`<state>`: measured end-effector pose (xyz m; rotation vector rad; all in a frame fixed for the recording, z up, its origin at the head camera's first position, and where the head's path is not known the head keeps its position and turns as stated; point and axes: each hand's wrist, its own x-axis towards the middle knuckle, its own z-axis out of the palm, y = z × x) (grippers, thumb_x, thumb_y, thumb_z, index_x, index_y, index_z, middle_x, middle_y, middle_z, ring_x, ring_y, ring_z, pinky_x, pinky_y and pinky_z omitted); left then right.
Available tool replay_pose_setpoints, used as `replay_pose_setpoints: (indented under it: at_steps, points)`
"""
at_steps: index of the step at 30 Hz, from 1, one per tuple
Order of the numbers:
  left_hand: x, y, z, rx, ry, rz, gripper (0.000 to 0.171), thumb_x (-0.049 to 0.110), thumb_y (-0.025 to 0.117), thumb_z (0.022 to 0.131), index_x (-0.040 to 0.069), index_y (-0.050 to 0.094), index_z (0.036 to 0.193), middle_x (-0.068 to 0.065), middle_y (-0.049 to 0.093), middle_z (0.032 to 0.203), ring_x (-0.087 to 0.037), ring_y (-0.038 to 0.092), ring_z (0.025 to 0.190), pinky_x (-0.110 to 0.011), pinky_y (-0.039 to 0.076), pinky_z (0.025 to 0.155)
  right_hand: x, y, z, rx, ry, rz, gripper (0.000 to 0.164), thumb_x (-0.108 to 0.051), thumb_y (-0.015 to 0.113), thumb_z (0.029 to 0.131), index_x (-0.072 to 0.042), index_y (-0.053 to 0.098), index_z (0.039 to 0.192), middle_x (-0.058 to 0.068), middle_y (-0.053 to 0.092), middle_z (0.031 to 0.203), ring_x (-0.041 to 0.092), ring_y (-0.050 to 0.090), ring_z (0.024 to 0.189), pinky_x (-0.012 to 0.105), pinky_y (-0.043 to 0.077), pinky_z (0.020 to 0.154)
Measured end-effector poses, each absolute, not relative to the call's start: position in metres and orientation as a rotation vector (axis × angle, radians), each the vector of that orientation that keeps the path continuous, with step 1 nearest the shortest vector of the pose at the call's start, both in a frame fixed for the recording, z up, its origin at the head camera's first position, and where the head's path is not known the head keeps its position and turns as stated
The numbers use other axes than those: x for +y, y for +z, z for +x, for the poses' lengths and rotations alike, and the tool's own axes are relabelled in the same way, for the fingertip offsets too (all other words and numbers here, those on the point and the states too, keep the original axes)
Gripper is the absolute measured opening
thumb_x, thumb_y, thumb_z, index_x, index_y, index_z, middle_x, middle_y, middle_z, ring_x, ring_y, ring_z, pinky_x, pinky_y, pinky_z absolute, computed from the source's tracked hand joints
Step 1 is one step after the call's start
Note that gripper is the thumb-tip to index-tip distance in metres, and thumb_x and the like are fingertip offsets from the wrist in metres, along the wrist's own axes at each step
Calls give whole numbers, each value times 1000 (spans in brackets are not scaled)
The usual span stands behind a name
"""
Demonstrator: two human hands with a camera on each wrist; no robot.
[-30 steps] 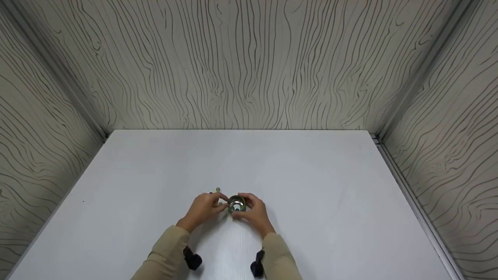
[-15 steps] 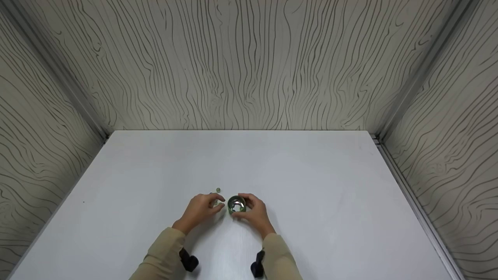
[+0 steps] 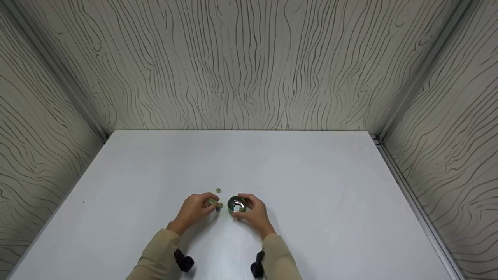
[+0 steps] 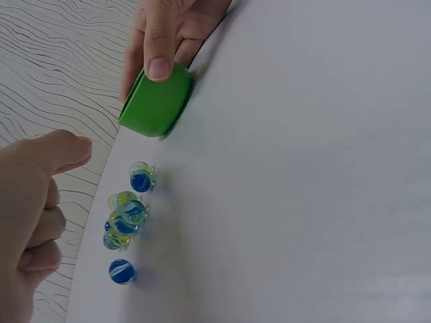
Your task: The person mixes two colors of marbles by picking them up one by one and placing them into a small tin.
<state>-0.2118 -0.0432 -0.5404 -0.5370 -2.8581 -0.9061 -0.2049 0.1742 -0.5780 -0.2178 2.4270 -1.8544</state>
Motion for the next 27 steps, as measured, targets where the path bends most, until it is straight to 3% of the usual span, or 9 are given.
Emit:
replay_pose_setpoints:
  at_steps: [3,6,10,14,19,23,27]
  points:
    - [-46,-541,-211,-2858,-914,-518,17,26,70,86,14,73,98,7,55,59,-1,37,54,-17,33,54,174,-578,-206,2432,-1851,-221,62,-11,82,72,2,56,127,23,57,134,37,52,130,35,41,108]
    - [-48,-541,-210,-2854,-901,-493,15,24,70,86,15,73,98,1,71,76,-4,53,63,-22,47,63,174,-578,-206,2438,-1837,-211,62,-13,82,73,0,56,127,21,57,135,36,51,131,35,41,108]
    - [-52,-542,-211,-2841,-906,-458,14,24,69,87,17,73,98,-2,76,94,-9,65,78,-30,54,76,175,-578,-205,2449,-1830,-211,62,-14,83,72,-1,57,126,21,57,134,37,51,131,35,41,108]
    - [-55,-543,-212,-2827,-944,-436,14,23,69,86,17,74,98,-1,76,93,-5,56,68,-22,46,66,174,-578,-205,2460,-1833,-227,62,-13,83,71,1,57,126,23,58,133,39,51,129,36,42,108]
    - [-60,-544,-213,-2824,-966,-440,15,20,68,86,15,74,98,1,65,69,-1,36,56,-17,31,55,173,-576,-204,2438,-1832,-189,62,-14,83,72,0,56,127,21,58,134,37,51,131,37,40,109]
    - [-63,-546,-213,-2821,-963,-441,15,21,67,87,14,73,99,7,50,60,0,33,54,-15,29,52,173,-576,-203,2423,-1832,-163,62,-13,82,72,-1,56,127,19,57,136,36,50,133,38,39,110]
    - [-67,-549,-211,-2811,-982,-429,14,23,67,88,15,73,98,10,44,58,0,32,52,-15,27,51,173,-576,-203,2411,-1840,-155,62,-12,82,72,-1,55,127,19,56,136,35,49,134,37,39,110]
